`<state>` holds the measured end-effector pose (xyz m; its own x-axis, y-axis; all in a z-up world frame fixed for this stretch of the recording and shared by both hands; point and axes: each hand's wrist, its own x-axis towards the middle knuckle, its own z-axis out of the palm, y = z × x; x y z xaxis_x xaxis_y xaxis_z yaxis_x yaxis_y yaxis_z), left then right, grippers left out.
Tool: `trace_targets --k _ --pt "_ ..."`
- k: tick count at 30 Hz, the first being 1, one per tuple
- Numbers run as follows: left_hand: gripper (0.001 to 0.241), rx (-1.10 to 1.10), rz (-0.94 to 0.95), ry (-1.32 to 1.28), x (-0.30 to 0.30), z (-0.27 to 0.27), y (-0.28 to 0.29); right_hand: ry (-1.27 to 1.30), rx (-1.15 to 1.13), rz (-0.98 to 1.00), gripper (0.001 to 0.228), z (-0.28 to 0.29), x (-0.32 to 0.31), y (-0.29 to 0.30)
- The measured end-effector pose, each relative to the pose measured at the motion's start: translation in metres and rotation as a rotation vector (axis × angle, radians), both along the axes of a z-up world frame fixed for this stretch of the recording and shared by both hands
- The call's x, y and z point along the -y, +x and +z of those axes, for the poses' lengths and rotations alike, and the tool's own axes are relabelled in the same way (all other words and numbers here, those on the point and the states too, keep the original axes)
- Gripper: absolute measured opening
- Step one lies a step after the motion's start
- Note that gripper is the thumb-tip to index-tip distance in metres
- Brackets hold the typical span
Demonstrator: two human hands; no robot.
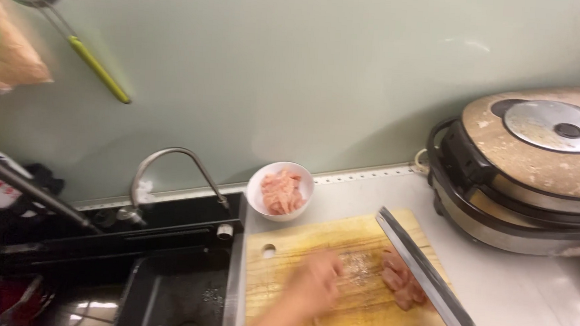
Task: Slicing raw meat on a wooden cutting board with a knife.
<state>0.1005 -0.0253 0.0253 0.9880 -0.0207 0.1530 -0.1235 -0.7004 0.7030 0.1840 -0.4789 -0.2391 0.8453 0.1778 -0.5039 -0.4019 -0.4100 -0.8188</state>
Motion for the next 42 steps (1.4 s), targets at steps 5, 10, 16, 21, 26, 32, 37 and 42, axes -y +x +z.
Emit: trace_targets --k 5,10,16,21,26,32,37,42 --pt "0.027 0.314 0.193 0.152 -0.075 0.068 0.085 -0.001 -0.081 -0.070 0.058 0.109 -0.036 -0.037" --pt "0.030 -0.078 0.214 0.243 -0.022 0.073 0.088 -0.078 -0.149 -0.097 0.062 0.138 -0.037 -0.043" --pt "0.033 0.122 -0.370 0.276 0.067 -0.001 0.055 -0.077 -0.202 -0.127 0.063 0.132 -0.019 -0.046" --pt "0.024 0.045 -0.244 0.210 0.073 -0.003 0.046 -0.092 -0.243 -0.175 0.064 0.138 -0.016 -0.055" --pt "0.025 -0.007 -0.093 0.076 0.068 0.016 0.047 -0.089 -0.258 -0.148 0.064 0.143 -0.020 -0.058" --pt "0.035 -0.445 0.004 -0.434 0.075 0.003 0.071 -0.104 -0.219 -0.096 0.063 0.186 -0.050 -0.068" --pt "0.029 -0.786 0.041 -0.853 0.084 0.009 0.080 -0.107 -0.198 -0.097 0.062 0.206 -0.059 -0.074" --pt "0.032 -0.452 0.154 -0.462 0.091 -0.017 0.085 -0.099 -0.203 -0.121 0.062 0.197 -0.050 -0.075"
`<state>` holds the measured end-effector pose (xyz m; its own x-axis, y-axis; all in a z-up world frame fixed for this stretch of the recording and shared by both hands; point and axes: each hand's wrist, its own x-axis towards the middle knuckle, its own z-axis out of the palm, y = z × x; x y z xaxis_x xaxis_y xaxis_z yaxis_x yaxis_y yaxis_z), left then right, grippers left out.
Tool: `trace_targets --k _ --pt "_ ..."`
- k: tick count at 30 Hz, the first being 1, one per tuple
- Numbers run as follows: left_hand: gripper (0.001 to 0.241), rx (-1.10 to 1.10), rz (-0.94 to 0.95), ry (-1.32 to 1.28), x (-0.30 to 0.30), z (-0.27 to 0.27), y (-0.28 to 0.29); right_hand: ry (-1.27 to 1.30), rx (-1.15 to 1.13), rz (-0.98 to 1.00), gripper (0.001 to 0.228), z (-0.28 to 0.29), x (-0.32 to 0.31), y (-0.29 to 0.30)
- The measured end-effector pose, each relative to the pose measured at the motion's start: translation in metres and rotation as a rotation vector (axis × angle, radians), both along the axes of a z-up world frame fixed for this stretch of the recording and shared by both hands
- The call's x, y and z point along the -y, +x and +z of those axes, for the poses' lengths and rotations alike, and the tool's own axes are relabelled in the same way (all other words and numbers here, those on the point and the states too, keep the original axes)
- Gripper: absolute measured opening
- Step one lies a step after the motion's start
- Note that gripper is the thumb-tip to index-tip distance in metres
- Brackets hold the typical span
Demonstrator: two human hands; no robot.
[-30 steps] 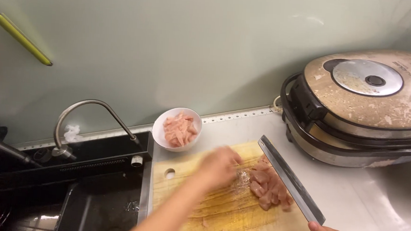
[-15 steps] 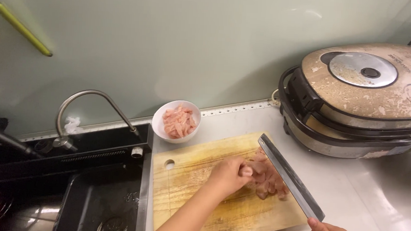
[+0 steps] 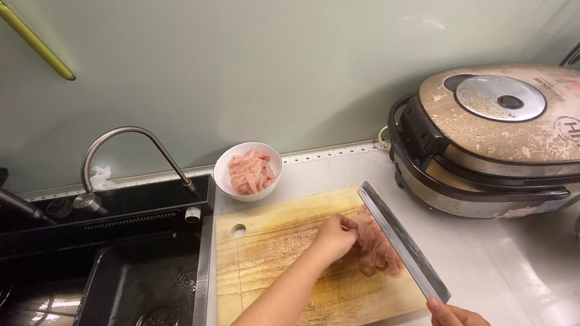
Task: Slicing raw meat on a wooden cutting board with a knife.
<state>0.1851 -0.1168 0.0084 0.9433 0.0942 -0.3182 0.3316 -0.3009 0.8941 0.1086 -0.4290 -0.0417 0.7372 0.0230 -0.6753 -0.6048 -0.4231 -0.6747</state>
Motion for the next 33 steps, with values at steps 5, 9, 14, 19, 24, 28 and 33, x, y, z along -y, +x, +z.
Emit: trace_targets --k 5,9,14,19,24,28,33 --pt "0.030 -0.011 0.036 0.051 0.015 0.035 -0.015 -0.016 0.001 -0.008 0.064 -0.020 0.010 0.001" --pt "0.030 0.035 0.004 0.137 0.024 0.042 -0.016 0.014 0.044 -0.009 0.059 -0.062 0.027 0.016" --pt "0.028 0.132 -0.042 0.252 0.026 0.042 -0.018 0.003 0.149 -0.059 0.050 -0.128 0.048 0.037" --pt "0.027 0.129 -0.054 0.289 0.017 0.048 -0.017 -0.003 0.223 -0.044 0.052 -0.149 0.051 0.049" --pt "0.031 -0.052 -0.089 0.181 -0.009 0.064 -0.035 -0.070 0.228 -0.047 0.056 -0.146 0.063 0.040" --pt "0.026 0.238 0.016 0.331 -0.043 0.027 -0.050 0.013 0.114 0.034 0.058 -0.096 0.048 0.029" --pt "0.022 0.130 -0.030 0.750 -0.052 0.046 -0.063 0.000 0.004 0.010 0.062 -0.021 0.003 0.012"
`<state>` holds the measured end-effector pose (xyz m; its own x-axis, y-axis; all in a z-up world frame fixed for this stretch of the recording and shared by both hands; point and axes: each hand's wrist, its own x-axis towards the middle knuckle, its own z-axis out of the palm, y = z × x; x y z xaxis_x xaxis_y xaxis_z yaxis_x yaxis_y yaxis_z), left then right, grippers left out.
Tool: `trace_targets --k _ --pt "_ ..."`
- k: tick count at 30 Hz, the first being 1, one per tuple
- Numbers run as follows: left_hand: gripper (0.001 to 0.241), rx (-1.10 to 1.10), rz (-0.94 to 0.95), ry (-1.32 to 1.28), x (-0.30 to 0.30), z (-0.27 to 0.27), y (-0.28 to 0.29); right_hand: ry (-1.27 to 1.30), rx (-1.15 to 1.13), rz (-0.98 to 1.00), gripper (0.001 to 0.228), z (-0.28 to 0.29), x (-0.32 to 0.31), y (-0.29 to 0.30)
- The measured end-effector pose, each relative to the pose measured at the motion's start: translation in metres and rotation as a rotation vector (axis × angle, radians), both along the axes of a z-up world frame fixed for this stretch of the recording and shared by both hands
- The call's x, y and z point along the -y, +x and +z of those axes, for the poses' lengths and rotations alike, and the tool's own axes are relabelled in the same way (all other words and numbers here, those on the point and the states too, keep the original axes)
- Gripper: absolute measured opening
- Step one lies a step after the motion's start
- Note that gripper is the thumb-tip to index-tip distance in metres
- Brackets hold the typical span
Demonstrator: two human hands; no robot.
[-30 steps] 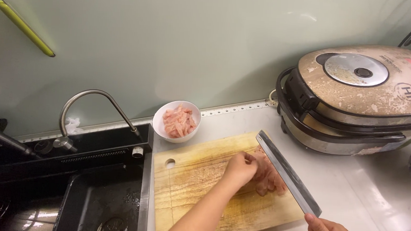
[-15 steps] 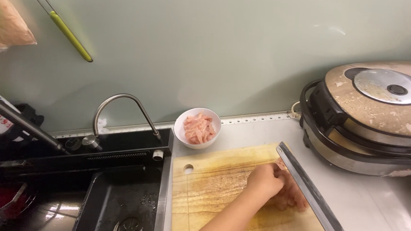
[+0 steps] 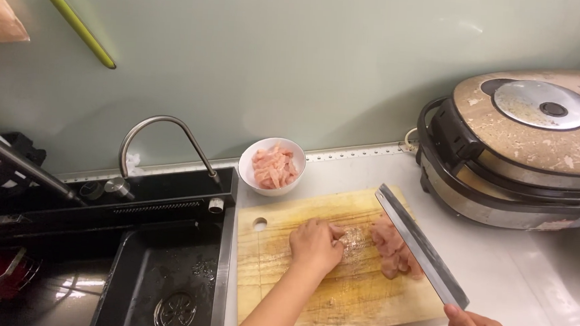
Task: Slicing raw meat on a wooden cutting board with a knife.
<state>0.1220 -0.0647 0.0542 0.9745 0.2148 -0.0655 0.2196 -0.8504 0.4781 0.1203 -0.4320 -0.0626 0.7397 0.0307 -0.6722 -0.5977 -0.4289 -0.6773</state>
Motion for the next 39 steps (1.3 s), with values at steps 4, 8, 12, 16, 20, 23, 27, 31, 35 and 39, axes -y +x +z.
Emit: trace_targets --k 4,8,12,16,20,23,27,31,35,39 --pt "0.027 -0.071 0.066 0.050 -0.007 -0.002 0.005 -0.057 0.009 0.005 0.062 0.031 -0.019 -0.010" --pt "0.031 0.325 -0.087 -0.013 -0.025 -0.044 0.015 -0.019 0.013 0.055 0.060 0.026 -0.017 -0.016" --pt "0.017 0.318 -0.192 -0.147 -0.036 -0.069 0.011 -0.079 0.042 0.111 0.056 0.021 -0.019 -0.018" --pt "0.017 0.312 -0.118 -0.180 -0.036 -0.059 -0.016 -0.059 0.116 0.207 0.052 0.032 -0.030 -0.031" --pt "0.028 0.291 0.036 -0.113 -0.042 -0.022 -0.057 -0.323 0.202 0.307 0.046 0.092 -0.072 -0.055" --pt "0.035 0.264 0.075 -0.048 -0.056 -0.012 -0.087 -0.478 0.328 0.373 0.049 0.092 -0.088 -0.072" --pt "0.026 0.235 0.039 0.049 -0.066 -0.037 -0.114 -0.861 0.208 0.794 0.062 0.042 -0.099 -0.073" --pt "0.020 0.453 0.007 0.123 -0.068 -0.050 -0.116 -0.695 0.386 0.755 0.064 0.092 -0.105 -0.071" --pt "0.019 0.489 0.014 0.111 -0.064 -0.047 -0.119 -0.553 0.168 0.473 0.060 0.153 -0.120 -0.089" --pt "0.019 0.537 0.021 0.079 -0.064 -0.045 -0.122 -0.593 0.224 0.480 0.058 0.159 -0.118 -0.098"
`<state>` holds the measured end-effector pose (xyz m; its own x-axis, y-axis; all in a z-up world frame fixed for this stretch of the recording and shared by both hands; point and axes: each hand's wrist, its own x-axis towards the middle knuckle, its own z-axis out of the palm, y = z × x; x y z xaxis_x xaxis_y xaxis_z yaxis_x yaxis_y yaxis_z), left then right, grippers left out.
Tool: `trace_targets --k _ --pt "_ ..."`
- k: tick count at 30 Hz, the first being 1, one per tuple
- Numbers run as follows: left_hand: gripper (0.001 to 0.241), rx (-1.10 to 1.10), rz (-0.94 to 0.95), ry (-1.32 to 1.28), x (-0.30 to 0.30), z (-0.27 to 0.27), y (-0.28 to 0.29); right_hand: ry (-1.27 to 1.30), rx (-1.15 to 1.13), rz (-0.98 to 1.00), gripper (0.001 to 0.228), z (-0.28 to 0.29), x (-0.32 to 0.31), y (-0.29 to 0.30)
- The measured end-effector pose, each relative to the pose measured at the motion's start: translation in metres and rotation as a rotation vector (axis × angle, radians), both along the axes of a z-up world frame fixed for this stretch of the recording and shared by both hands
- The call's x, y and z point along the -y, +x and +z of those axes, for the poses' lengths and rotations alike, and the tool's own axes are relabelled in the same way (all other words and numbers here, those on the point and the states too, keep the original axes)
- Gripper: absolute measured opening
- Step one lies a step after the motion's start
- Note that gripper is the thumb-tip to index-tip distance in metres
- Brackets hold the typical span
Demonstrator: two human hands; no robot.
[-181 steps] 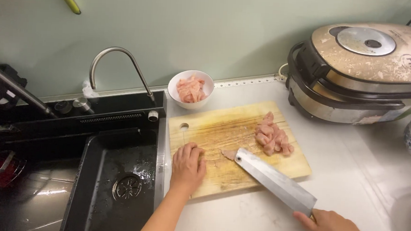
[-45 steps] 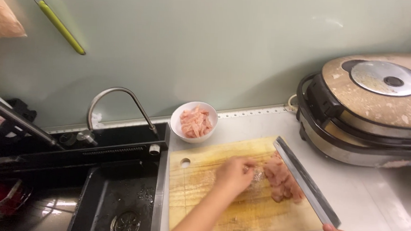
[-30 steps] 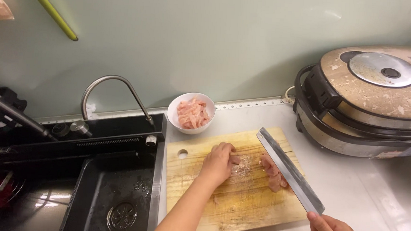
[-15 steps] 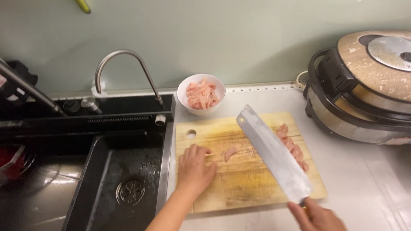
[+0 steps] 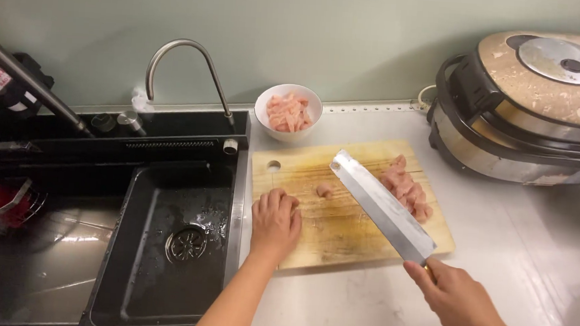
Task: Slicing raw meat on a wooden cutting board with a knife.
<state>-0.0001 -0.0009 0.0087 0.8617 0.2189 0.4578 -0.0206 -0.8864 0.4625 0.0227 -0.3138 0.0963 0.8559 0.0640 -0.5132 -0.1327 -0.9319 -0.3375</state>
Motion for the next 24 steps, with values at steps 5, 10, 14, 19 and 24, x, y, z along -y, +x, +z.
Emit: trace_targets --k 5,10,14,19,24 --pt "0.021 0.031 0.006 0.010 0.001 -0.005 0.002 0.156 0.054 -0.083 0.059 0.004 0.001 0.002" --pt "0.024 -0.182 0.048 -0.007 0.011 0.004 0.035 0.177 0.012 -0.093 0.055 0.002 -0.004 0.002" --pt "0.021 -0.209 0.089 -0.055 0.028 -0.013 0.085 0.272 0.000 -0.162 0.059 -0.011 0.010 0.008" --pt "0.018 -0.248 0.149 -0.176 0.042 -0.018 0.118 0.308 -0.021 -0.267 0.061 -0.010 0.022 0.012" --pt "0.044 -0.151 -0.196 -0.292 0.042 -0.008 0.096 0.206 -0.023 -0.206 0.058 -0.005 0.022 0.012"
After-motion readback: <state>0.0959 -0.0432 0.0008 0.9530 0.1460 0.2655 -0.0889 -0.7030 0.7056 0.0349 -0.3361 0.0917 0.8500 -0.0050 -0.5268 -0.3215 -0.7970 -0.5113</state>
